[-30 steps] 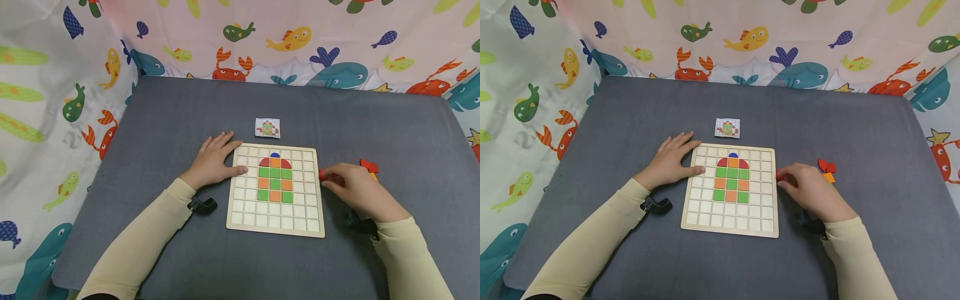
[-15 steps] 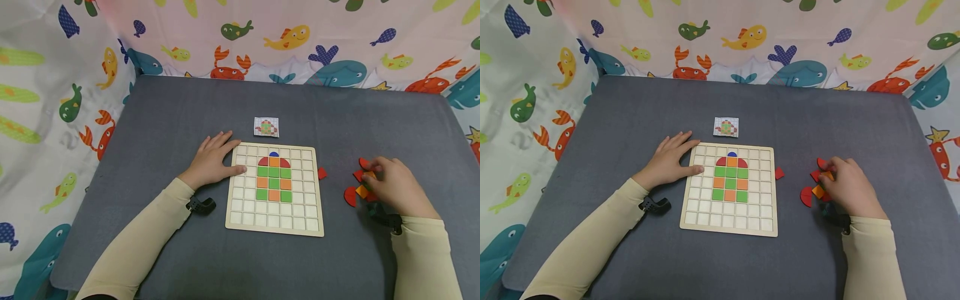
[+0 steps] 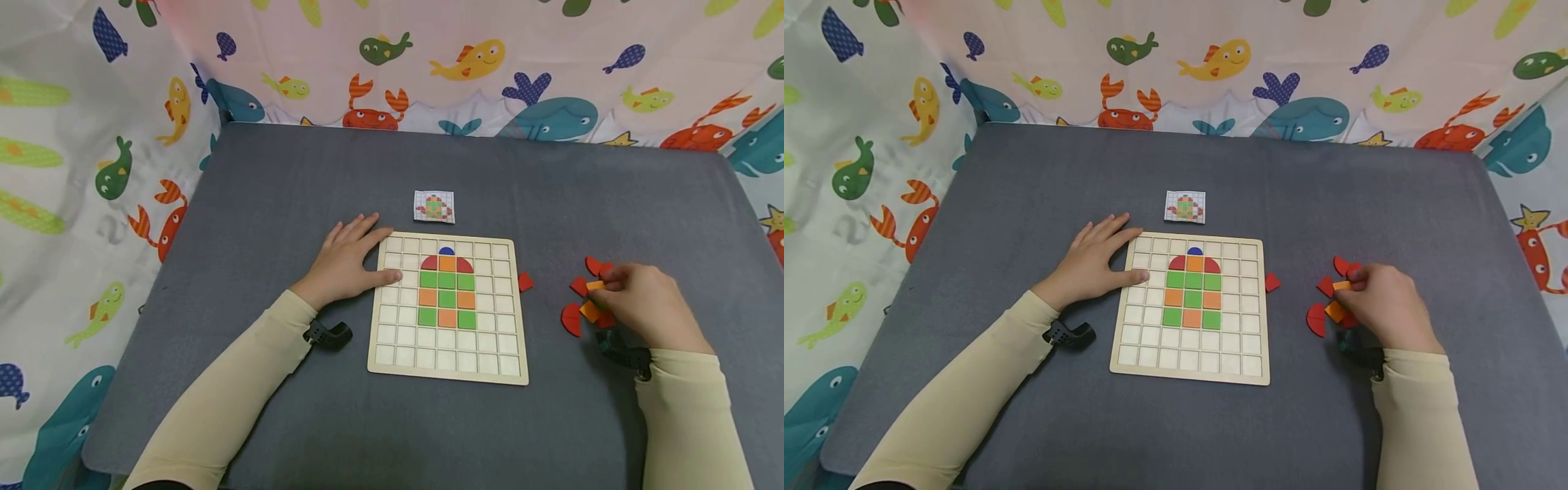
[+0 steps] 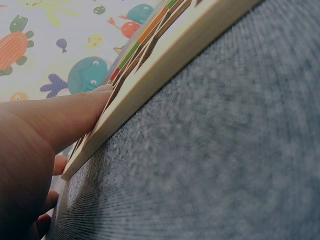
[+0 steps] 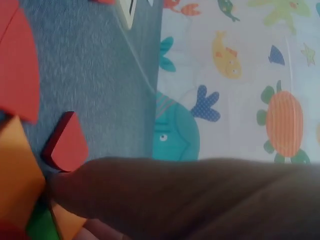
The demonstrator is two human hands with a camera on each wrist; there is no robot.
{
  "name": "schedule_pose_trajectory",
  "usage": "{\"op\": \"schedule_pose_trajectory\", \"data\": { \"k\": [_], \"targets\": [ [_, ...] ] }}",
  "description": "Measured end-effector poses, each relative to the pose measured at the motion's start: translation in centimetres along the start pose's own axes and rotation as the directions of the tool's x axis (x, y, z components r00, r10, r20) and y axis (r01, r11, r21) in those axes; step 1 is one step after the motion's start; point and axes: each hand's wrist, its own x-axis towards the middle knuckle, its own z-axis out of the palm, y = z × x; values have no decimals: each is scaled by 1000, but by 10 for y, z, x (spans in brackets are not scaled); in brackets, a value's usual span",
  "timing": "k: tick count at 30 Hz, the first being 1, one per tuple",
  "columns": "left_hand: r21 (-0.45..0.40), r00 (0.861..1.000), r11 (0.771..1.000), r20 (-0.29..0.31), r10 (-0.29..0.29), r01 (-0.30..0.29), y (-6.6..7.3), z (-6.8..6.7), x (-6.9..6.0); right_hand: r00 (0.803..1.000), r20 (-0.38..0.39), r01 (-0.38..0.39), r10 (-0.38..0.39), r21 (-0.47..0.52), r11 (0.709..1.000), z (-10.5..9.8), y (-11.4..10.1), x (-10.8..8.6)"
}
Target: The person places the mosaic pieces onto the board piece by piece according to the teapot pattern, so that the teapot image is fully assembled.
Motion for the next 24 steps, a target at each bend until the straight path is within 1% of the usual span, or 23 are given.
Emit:
{"op": "schedule_pose_trajectory", "data": {
  "k": [3, 5, 8, 11, 14, 18, 21, 24],
  "targets": [
    [-1, 1000, 1000, -1, -1, 1, 0, 0, -1, 1000, -3, -8, 8, 9, 1000, 1, -4, -1],
    [-1, 1000, 1000, 0, -1, 1, 1, 0, -1, 1000, -26, -4, 4, 8, 1000, 2, -6, -3],
    [1, 1000, 1000, 4, 0, 0, 0, 1, 0, 997, -71, 15, -15, 6, 1000, 2, -11, -7],
    [0, 1000, 1000, 3, -1, 1, 1, 0, 0, 995, -93, 42, -38, 37, 998, 3, -20, -11],
    [-1, 1000, 1000, 0, -3, 3, 1, -1, -1, 992, -92, 95, -87, 84, 992, 5, -34, -16],
    [0, 1000, 1000, 1, -1, 1, 3, -3, -1, 977, -94, 205, -193, 128, 970, 12, -53, -21],
    [-2, 1000, 1000, 3, -1, 1, 3, -3, -1, 965, -70, 263, -254, 161, 951, 20, -68, -25],
    [-4, 1000, 1000, 4, -3, 3, 3, -3, -1, 951, -19, 306, -308, 207, 929, 31, -82, -29]
  ]
}}
